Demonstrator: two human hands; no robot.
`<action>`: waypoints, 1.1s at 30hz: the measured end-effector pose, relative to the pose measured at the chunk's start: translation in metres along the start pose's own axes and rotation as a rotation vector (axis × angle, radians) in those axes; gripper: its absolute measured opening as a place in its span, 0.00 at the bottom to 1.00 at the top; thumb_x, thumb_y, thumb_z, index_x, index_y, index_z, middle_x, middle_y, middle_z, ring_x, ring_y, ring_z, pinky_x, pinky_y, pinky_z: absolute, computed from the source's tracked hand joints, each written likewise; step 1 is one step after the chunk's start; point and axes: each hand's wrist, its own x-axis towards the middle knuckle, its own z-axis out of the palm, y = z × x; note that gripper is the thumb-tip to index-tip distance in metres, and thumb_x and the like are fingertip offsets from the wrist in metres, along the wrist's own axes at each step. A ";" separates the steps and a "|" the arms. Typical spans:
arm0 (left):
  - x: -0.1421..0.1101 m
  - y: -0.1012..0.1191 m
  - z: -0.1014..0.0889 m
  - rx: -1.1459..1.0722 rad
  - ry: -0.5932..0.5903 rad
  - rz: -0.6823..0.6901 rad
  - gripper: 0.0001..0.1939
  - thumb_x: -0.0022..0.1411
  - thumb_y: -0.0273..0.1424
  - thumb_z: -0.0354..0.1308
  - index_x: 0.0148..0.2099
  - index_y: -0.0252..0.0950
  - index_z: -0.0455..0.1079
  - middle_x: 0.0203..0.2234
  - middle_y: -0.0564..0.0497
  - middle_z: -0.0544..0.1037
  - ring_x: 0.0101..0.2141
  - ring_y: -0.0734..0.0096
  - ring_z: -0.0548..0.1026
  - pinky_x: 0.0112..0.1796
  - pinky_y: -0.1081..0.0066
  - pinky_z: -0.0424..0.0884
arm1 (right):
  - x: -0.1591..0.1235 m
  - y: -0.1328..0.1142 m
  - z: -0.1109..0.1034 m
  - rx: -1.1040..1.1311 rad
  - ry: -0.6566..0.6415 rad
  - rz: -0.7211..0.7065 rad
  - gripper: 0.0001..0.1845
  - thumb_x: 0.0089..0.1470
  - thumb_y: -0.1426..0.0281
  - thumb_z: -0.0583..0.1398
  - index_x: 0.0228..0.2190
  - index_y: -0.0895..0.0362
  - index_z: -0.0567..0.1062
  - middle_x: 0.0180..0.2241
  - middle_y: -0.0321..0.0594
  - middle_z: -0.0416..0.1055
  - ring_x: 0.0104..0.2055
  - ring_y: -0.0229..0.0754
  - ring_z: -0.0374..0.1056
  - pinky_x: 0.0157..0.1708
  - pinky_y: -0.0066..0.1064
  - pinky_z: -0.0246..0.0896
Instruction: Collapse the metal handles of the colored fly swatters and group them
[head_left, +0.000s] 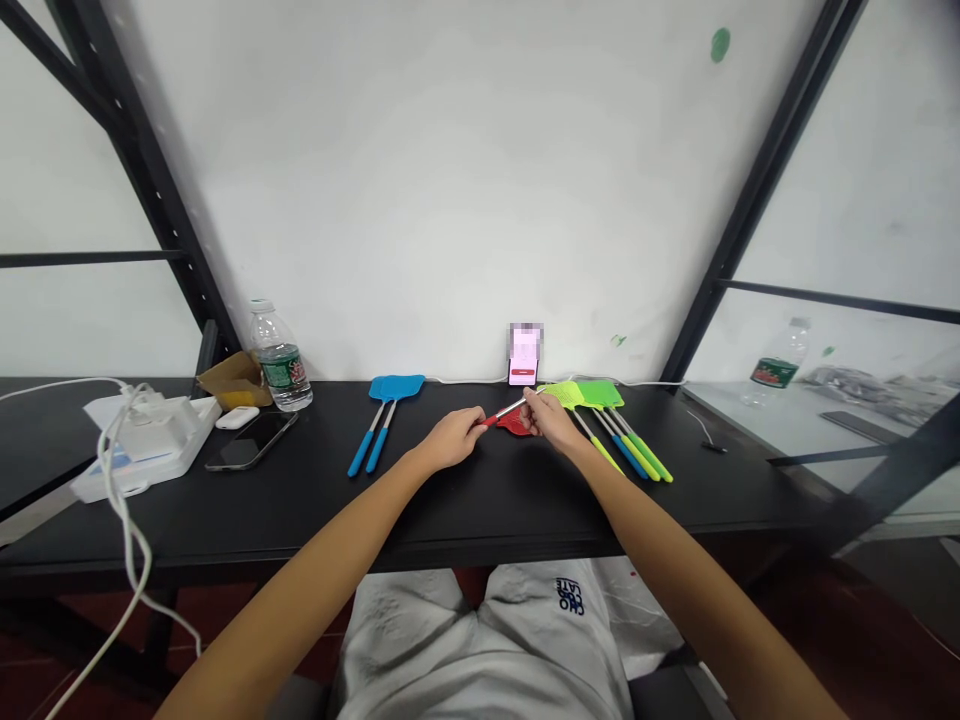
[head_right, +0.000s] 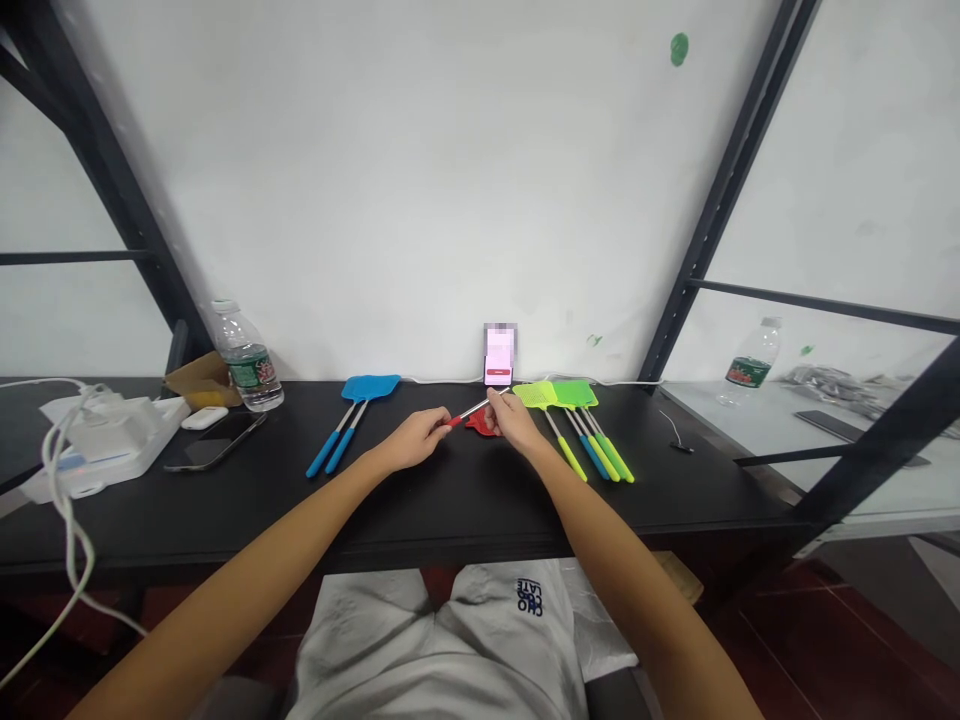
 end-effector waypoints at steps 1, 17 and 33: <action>0.000 0.001 -0.001 -0.013 -0.001 0.006 0.08 0.66 0.32 0.47 0.35 0.38 0.64 0.30 0.52 0.73 0.31 0.70 0.69 0.32 0.72 0.61 | -0.001 0.000 0.001 -0.006 -0.021 -0.013 0.30 0.54 0.43 0.53 0.19 0.57 0.66 0.14 0.34 0.63 0.14 0.31 0.55 0.15 0.25 0.47; 0.001 0.013 0.003 0.035 0.087 -0.069 0.11 0.67 0.36 0.47 0.34 0.38 0.65 0.25 0.53 0.74 0.27 0.71 0.69 0.30 0.72 0.58 | -0.001 0.010 0.010 -0.448 -0.056 -0.182 0.27 0.59 0.48 0.49 0.27 0.57 0.73 0.23 0.37 0.70 0.26 0.37 0.66 0.29 0.29 0.60; 0.001 0.005 0.003 0.165 0.019 -0.243 0.07 0.63 0.36 0.53 0.38 0.39 0.68 0.31 0.49 0.76 0.32 0.65 0.74 0.31 0.71 0.62 | 0.007 0.026 -0.010 -1.222 -0.154 -0.155 0.39 0.56 0.44 0.53 0.56 0.60 0.67 0.57 0.54 0.63 0.59 0.53 0.59 0.56 0.39 0.52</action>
